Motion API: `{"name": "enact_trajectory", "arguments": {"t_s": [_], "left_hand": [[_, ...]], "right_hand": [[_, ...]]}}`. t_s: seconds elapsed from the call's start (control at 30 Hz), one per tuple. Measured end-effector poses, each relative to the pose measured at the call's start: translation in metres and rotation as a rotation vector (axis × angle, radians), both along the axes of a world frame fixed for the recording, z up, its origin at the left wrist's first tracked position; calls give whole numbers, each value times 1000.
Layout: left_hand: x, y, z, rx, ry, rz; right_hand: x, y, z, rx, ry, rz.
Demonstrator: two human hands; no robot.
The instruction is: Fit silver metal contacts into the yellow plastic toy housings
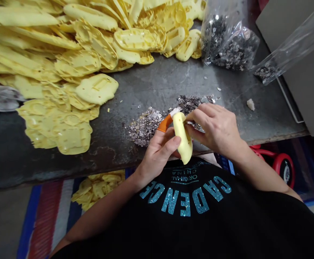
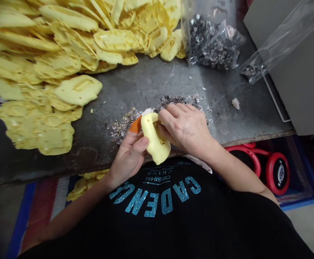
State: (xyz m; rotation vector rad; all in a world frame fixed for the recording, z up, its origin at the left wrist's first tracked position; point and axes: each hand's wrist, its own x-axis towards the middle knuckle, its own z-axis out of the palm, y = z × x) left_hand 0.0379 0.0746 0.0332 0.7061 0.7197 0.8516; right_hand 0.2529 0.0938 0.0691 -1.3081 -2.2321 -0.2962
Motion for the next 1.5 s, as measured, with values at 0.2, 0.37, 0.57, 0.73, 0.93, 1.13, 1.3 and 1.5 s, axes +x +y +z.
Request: {"name": "enact_trajectory", "arguments": {"t_s": [0.2, 0.37, 0.57, 0.73, 0.93, 1.13, 1.3, 1.5], "left_hand": [[0, 4, 2, -73, 5, 38], [4, 5, 2, -155, -93, 11], [6, 9, 5, -251, -253, -153], [4, 12, 3, -256, -266, -278], [4, 12, 4, -319, -311, -303], [-4, 16, 5, -401, -382, -422], [-6, 18, 4, -431, -408, -463], [-2, 20, 6, -432, -423, -496]], "right_hand": [[-10, -3, -22, 162, 52, -26], [0, 0, -21, 199, 62, 37], [16, 5, 0, 47, 37, 76], [22, 4, 1, -50, 104, 146], [24, 7, -5, -249, 529, 332], [28, 10, -6, -251, 644, 404], [35, 9, -3, -281, 493, 408], [37, 7, 0, -186, 359, 460]]}}
